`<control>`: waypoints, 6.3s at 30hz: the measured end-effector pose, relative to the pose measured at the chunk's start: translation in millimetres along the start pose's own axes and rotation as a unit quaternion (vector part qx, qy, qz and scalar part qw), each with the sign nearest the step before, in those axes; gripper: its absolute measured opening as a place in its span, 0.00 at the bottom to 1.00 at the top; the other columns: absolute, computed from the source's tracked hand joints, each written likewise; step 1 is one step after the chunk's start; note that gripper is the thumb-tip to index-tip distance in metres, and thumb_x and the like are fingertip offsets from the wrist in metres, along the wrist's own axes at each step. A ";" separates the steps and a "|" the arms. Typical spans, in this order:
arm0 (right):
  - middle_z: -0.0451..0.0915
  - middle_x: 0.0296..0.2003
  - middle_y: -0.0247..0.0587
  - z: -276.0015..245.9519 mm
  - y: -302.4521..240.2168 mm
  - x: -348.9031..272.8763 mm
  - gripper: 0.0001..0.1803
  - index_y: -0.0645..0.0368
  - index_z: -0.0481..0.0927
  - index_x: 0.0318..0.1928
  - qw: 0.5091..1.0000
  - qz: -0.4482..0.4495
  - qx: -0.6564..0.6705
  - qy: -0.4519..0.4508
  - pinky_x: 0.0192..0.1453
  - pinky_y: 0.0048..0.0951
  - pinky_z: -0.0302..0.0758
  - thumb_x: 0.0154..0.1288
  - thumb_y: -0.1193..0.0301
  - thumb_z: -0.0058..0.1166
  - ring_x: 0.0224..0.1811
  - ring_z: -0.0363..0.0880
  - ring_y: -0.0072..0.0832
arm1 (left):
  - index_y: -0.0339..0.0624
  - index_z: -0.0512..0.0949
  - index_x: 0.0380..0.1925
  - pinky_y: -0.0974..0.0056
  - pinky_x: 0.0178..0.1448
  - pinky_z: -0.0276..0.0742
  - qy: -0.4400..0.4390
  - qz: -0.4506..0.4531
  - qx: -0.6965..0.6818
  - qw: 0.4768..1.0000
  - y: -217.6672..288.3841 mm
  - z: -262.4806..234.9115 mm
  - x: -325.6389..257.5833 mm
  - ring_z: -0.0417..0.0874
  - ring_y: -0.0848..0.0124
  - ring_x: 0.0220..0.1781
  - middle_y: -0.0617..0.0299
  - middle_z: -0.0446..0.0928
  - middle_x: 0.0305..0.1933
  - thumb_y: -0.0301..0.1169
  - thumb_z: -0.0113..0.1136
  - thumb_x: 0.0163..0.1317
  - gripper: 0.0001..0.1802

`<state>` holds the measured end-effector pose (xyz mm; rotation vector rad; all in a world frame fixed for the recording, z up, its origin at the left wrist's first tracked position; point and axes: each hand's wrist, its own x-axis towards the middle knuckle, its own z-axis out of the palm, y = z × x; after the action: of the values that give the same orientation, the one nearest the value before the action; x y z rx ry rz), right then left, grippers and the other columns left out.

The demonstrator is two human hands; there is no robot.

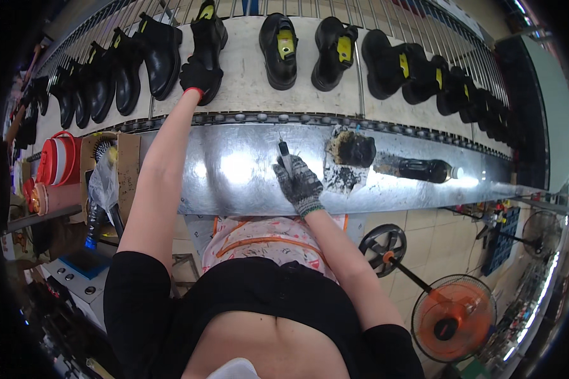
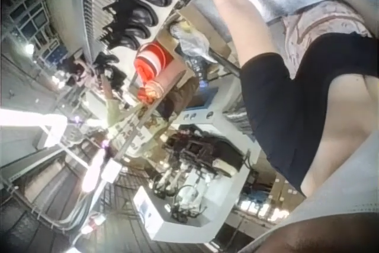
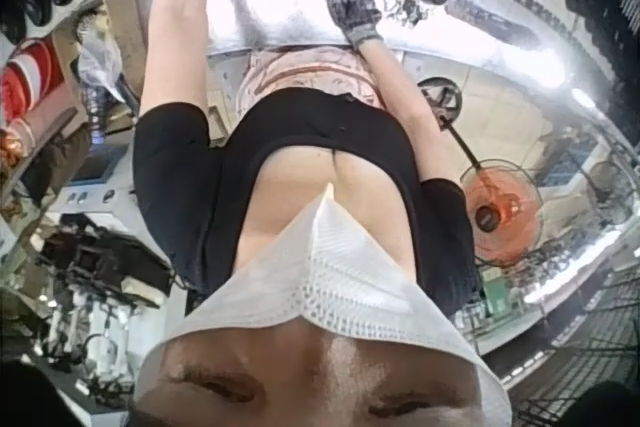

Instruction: The person is applying finishing materials or adhesives to the edges and seams of black leather boots on a factory production line.

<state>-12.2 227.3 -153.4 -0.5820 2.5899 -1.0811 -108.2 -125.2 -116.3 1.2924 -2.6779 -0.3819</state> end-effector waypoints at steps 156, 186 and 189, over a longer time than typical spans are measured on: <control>0.84 0.30 0.39 -72.5 -9.0 -30.0 0.17 0.63 0.80 0.43 0.928 -0.098 0.320 -0.163 0.41 0.24 0.77 0.66 0.63 0.45 0.32 0.82 0.25 | 0.37 0.79 0.20 0.64 0.58 0.59 -0.287 0.251 -0.847 0.370 -62.3 -45.7 -85.5 0.70 0.63 0.39 0.54 0.76 0.26 0.72 0.23 0.58 0.49; 0.81 0.28 0.35 -91.9 15.6 -35.6 0.24 0.60 0.82 0.34 0.884 0.157 0.438 0.057 0.18 0.17 0.66 0.68 0.53 0.40 0.17 0.71 0.18 | 0.39 0.68 0.50 0.48 0.38 0.72 0.152 0.135 -0.253 0.946 -53.9 -33.3 -112.1 0.79 0.43 0.37 0.43 0.78 0.34 0.64 0.42 0.60 0.37; 0.81 0.27 0.35 -81.4 32.1 -34.6 0.22 0.59 0.82 0.34 0.951 0.056 0.290 0.089 0.16 0.16 0.63 0.69 0.56 0.39 0.17 0.71 0.17 | 0.35 0.67 0.51 0.53 0.43 0.74 0.215 0.116 -0.205 0.948 -54.5 -44.0 -135.6 0.80 0.47 0.41 0.45 0.79 0.38 0.65 0.50 0.54 0.42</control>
<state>-22.2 313.8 -117.7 -0.1986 2.2272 -1.8150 27.1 -58.6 -92.4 0.8146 -2.1962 -0.5202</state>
